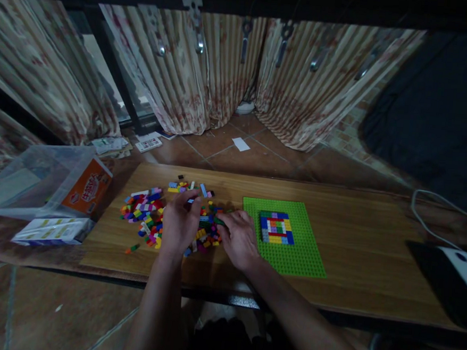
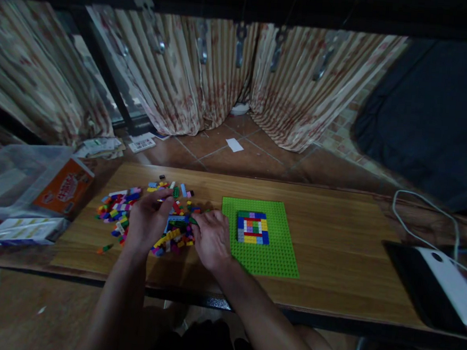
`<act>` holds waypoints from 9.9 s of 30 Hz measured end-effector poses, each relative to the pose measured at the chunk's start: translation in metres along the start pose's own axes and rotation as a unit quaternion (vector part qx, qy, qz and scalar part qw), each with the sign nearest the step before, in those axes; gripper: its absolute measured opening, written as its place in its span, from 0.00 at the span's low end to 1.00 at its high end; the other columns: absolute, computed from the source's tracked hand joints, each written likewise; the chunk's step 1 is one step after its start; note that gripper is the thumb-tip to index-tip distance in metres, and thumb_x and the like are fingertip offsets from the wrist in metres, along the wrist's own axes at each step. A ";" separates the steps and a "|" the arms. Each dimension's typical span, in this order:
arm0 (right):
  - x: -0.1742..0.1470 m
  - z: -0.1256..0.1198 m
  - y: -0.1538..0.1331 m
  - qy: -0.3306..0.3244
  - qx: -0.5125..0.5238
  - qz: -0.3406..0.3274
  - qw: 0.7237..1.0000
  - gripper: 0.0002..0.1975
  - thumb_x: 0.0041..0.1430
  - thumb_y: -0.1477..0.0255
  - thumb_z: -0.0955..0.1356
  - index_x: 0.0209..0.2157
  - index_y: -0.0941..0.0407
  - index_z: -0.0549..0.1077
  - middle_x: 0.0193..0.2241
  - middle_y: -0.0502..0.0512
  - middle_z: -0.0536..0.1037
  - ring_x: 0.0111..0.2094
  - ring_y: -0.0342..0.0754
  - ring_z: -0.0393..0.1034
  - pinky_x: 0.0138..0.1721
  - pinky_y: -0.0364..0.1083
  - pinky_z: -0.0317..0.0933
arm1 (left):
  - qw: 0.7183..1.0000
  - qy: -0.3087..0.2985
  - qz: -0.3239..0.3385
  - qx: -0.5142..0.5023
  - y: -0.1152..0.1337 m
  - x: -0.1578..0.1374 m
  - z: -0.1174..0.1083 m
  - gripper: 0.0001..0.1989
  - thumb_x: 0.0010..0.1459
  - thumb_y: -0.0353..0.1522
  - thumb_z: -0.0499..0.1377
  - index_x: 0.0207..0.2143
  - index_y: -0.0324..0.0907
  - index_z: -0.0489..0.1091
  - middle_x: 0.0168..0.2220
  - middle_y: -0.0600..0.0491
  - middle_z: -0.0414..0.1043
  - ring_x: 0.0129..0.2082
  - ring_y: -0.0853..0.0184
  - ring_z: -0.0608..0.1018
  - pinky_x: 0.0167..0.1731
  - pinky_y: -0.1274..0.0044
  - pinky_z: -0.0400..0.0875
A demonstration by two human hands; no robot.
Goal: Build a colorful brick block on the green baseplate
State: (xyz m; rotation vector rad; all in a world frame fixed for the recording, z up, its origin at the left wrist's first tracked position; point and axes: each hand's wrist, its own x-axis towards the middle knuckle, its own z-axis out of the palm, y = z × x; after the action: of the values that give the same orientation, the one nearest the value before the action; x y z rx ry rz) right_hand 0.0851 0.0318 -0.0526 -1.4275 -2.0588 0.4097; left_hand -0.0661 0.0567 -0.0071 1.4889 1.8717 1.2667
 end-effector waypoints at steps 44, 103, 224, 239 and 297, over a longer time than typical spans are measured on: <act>-0.031 -0.100 0.101 0.075 -0.100 0.230 0.965 0.15 0.59 0.60 0.66 0.42 0.53 0.76 0.32 0.57 0.81 0.33 0.53 0.76 0.36 0.51 0.67 | 0.920 -0.324 0.199 0.098 0.037 -0.069 0.099 0.17 0.60 0.30 0.52 0.52 0.42 0.67 0.53 0.46 0.69 0.47 0.60 0.76 0.50 0.68 0.72; -0.013 -0.097 0.115 0.001 -0.013 0.082 0.997 0.13 0.59 0.79 0.65 0.43 0.55 0.78 0.41 0.56 0.78 0.48 0.52 0.67 0.53 0.53 0.61 | 0.924 -0.294 0.221 0.105 0.031 -0.058 0.106 0.16 0.59 0.30 0.54 0.50 0.38 0.68 0.51 0.44 0.70 0.45 0.60 0.77 0.49 0.67 0.74; -0.019 -0.096 0.104 0.092 0.028 0.161 0.982 0.16 0.59 0.60 0.64 0.39 0.54 0.79 0.37 0.57 0.80 0.34 0.51 0.74 0.37 0.50 0.67 | 0.989 -0.087 0.074 0.092 -0.004 0.003 0.007 0.13 0.58 0.28 0.54 0.43 0.39 0.74 0.36 0.50 0.78 0.30 0.69 0.76 0.35 0.78 0.70; -0.012 -0.074 0.063 0.080 0.078 0.050 0.993 0.13 0.62 0.64 0.63 0.38 0.55 0.77 0.37 0.56 0.79 0.36 0.49 0.74 0.39 0.48 0.67 | 0.935 -0.159 0.036 0.314 -0.025 0.008 -0.026 0.08 0.56 0.32 0.58 0.35 0.43 0.77 0.37 0.48 0.77 0.39 0.61 0.78 0.42 0.73 0.70; -0.004 -0.105 0.120 0.034 0.037 0.217 0.975 0.11 0.60 0.68 0.65 0.37 0.55 0.80 0.36 0.57 0.81 0.36 0.51 0.74 0.40 0.50 0.65 | 0.947 -0.254 0.175 0.087 0.045 -0.028 0.139 0.11 0.62 0.31 0.53 0.36 0.43 0.77 0.38 0.51 0.77 0.42 0.65 0.76 0.48 0.73 0.68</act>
State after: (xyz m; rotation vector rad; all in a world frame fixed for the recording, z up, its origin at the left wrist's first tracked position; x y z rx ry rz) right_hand 0.2409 0.0650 -0.0393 -1.8189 -1.6511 0.5965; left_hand 0.0754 0.0846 -0.0418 2.0752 1.4447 0.7504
